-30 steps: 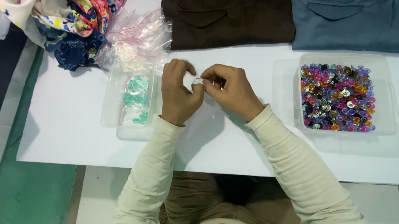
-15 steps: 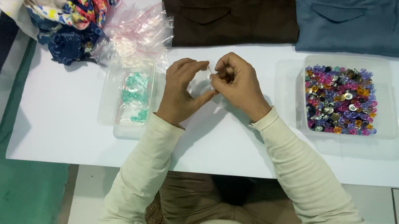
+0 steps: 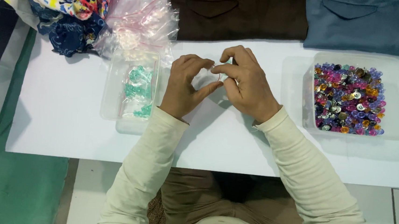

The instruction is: The person picks through a container of multi-colored buttons, selects specific light-blue buttons, and places them into a small plastic bag.

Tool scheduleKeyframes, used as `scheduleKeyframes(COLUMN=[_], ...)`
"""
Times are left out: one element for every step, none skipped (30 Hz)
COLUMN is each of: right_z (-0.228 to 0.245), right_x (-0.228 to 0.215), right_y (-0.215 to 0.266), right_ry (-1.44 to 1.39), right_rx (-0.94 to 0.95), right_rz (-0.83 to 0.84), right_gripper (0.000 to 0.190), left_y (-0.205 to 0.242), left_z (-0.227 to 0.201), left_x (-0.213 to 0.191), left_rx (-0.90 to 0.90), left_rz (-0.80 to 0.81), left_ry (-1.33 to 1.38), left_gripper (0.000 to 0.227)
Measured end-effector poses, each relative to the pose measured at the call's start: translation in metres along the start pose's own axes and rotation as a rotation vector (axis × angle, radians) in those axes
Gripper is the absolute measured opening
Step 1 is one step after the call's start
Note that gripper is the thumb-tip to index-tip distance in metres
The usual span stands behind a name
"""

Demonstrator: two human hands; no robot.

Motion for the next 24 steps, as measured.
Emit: scheduleKeyframes(right_z=[0.003,0.005,0.008,0.012,0.014,0.017,0.016,0.014,0.012,0.009,0.006,0.004,0.004,0.004,0.004,0.002,0.001,-0.001,-0.003,-0.005,-0.008,-0.011,-0.013,-0.016], right_x=[0.001,0.001,0.002,0.000,-0.001,-0.003,-0.003,-0.004,-0.004,-0.003,-0.002,-0.001,-0.001,-0.001,-0.001,-0.002,-0.004,-0.007,-0.010,-0.013,-0.016,-0.013,-0.008,-0.005], right_y=[0.003,0.003,0.003,0.001,-0.001,-0.001,0.000,0.001,0.003,0.005,0.006,0.007,0.007,0.006,0.006,0.004,0.002,0.000,0.001,0.001,0.001,0.003,0.005,0.006], right_ry=[0.000,-0.043,-0.086,-0.088,-0.109,-0.128,-0.127,-0.136,-0.146,-0.145,-0.133,-0.122,-0.122,-0.120,-0.119,-0.118,-0.130,-0.141,-0.138,-0.154,-0.169,-0.168,-0.196,-0.222], right_rx=[0.001,0.003,0.004,0.000,0.044,0.096,0.100,0.147,0.194,0.196,0.201,0.205,0.207,0.202,0.197,0.199,0.161,0.122,0.125,0.146,0.168,0.167,0.158,0.149], right_rz=[-0.002,0.040,0.083,0.085,0.113,0.136,0.134,0.169,0.205,0.204,0.211,0.217,0.216,0.206,0.196,0.195,0.108,0.023,0.024,0.006,-0.011,-0.008,0.021,0.046], right_gripper=[0.038,0.042,0.045,0.045,0.048,0.053,0.053,0.054,0.055,0.055,0.056,0.056,0.056,0.054,0.052,0.052,0.047,0.043,0.043,0.039,0.036,0.036,0.040,0.045], left_y=[0.002,0.002,0.002,0.003,0.004,0.005,0.004,0.004,0.003,0.004,0.004,0.005,0.004,0.004,0.003,0.002,0.002,0.002,0.002,0.001,0.001,0.001,0.002,0.000], left_z=[0.001,0.002,0.003,0.005,0.006,0.008,0.007,0.006,0.006,0.006,0.007,0.008,0.006,0.005,0.003,0.005,0.007,0.009,0.010,0.011,0.012,0.010,0.008,0.007], left_x=[0.000,0.000,0.000,0.000,0.002,0.004,0.004,0.005,0.006,0.007,0.008,0.008,0.006,0.004,0.002,0.003,0.004,0.004,0.005,0.005,0.004,0.003,0.003,0.002], left_rx=[0.001,0.002,0.003,0.002,0.006,0.013,0.013,0.014,0.014,0.015,0.012,0.010,0.010,-0.005,-0.020,-0.019,-0.020,-0.022,-0.022,-0.029,-0.036,-0.037,-0.048,-0.054], left_rz=[0.002,0.004,0.006,0.002,0.003,0.012,0.015,0.027,0.039,0.041,0.049,0.058,0.059,0.058,0.057,0.059,0.041,0.021,0.021,0.013,0.006,0.003,0.016,0.030], left_ry=[0.000,0.009,0.017,0.014,0.011,0.013,0.015,0.003,-0.008,-0.007,-0.015,-0.023,-0.021,-0.014,-0.006,-0.003,0.010,0.023,0.027,0.031,0.035,0.035,0.044,0.052], left_gripper=[0.044,0.045,0.045,0.045,0.045,0.044,0.044,0.044,0.043,0.043,0.044,0.045,0.045,0.043,0.041,0.041,0.038,0.036,0.036,0.034,0.033,0.033,0.036,0.039])
Point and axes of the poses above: each hand's wrist, its own y-axis away from the middle knuckle, its own x-axis out of the palm, z = x × y, the point moved 2 cm from there along -y, towards the middle knuckle, and after that the axes turned 5 degrees about -y, right-handed, at the moved point
